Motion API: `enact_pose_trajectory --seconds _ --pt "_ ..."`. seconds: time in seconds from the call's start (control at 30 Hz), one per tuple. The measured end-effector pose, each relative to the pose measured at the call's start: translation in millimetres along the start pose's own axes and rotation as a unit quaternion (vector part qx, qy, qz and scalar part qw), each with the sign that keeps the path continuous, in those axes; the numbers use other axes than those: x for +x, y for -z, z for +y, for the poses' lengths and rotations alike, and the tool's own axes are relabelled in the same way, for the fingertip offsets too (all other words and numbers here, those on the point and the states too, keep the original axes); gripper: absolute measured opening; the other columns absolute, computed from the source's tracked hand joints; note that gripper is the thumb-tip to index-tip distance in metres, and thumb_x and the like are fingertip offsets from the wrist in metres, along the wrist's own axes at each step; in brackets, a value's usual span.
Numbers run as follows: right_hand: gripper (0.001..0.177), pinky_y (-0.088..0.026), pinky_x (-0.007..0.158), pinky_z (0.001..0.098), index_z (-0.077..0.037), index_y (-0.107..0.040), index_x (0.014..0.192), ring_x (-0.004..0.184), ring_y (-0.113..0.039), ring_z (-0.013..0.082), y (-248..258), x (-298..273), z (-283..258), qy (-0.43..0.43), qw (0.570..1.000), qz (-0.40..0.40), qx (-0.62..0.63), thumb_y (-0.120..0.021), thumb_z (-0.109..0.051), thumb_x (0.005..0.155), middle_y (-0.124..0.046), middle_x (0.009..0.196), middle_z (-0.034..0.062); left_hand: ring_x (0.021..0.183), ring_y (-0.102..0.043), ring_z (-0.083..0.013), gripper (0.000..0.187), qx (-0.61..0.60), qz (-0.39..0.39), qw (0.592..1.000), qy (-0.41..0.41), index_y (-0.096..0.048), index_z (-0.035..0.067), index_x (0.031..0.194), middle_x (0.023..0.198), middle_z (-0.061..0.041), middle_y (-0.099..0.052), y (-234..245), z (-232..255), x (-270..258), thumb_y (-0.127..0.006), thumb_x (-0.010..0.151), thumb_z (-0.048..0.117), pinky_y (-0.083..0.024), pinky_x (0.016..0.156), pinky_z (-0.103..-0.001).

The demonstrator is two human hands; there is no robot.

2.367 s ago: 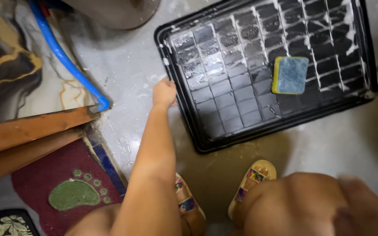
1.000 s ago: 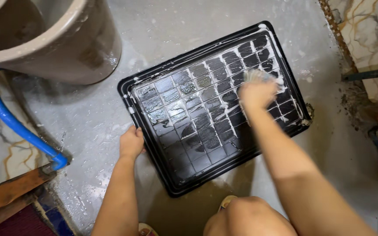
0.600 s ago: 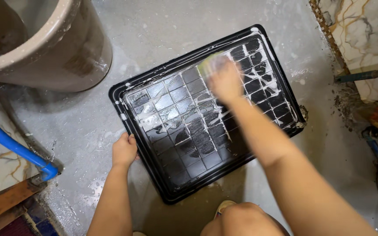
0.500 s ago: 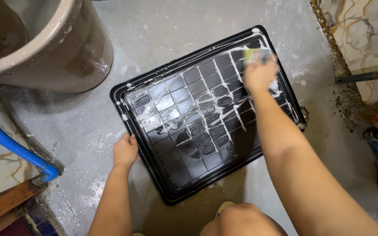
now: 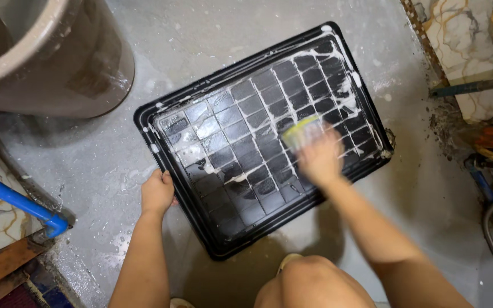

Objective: The person cleans a black plastic tray in a bathroom. They rinse the tray with a handheld shower head, apply liquid soap, and scrub both sides with a sponge. Finally, they rinse the soap off the tray with water.

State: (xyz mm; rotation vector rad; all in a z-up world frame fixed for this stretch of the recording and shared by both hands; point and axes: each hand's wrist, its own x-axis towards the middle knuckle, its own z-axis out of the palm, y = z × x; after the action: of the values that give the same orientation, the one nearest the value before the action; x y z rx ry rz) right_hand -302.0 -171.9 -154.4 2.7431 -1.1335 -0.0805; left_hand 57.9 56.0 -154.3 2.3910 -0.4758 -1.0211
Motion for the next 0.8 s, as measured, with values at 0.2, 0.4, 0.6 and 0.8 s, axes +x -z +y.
enact_pose_trajectory --seconds 0.2,0.4,0.6,0.8 --pt "0.049 -0.049 0.088 0.054 0.012 -0.052 0.118 0.098 -0.062 0.048 -14 -13 37 -0.544 0.796 0.159 0.212 -0.068 -0.029 0.097 -0.061 0.112 0.0328 0.046 -0.067 -0.0314 0.03 0.017 0.015 1.0 -0.018 -0.057 -0.002 0.088 0.064 -0.022 -0.066 -7 8 -4 -0.052 0.104 0.023 -0.053 0.05 -0.042" --pt "0.044 -0.053 0.07 0.0471 -0.012 -0.071 0.117 0.089 -0.062 0.0356 43 -104 -108 0.097 0.943 0.145 0.285 -0.071 -0.02 0.073 -0.067 0.106 0.0271 0.05 -0.068 -0.0326 0.024 0.038 -0.018 0.999 -0.001 -0.05 0.0 0.102 0.071 -0.023 -0.069 2 19 -9 -0.048 0.106 0.023 -0.055 0.052 -0.043" --pt "0.035 -0.052 0.085 0.0461 0.006 -0.057 0.122 0.095 -0.066 0.0386 -25 -112 78 -0.449 0.828 0.177 0.287 -0.061 -0.018 0.095 -0.065 0.107 0.0217 0.052 -0.069 -0.0358 0.02 0.067 -0.043 0.997 0.009 -0.036 0.004 0.114 0.078 -0.027 -0.069 7 29 -14 -0.045 0.106 0.019 -0.055 0.05 -0.045" --pt "0.048 -0.051 0.087 0.0475 0.013 -0.052 0.13 0.106 -0.059 0.0401 -55 -88 26 -0.44 0.837 0.091 0.312 -0.063 -0.015 0.092 -0.052 0.126 0.0323 0.051 -0.069 -0.0355 0.02 0.066 -0.041 0.997 0.004 -0.035 0.003 0.114 0.081 -0.028 -0.068 6 26 -9 -0.046 0.105 0.017 -0.056 0.046 -0.044"
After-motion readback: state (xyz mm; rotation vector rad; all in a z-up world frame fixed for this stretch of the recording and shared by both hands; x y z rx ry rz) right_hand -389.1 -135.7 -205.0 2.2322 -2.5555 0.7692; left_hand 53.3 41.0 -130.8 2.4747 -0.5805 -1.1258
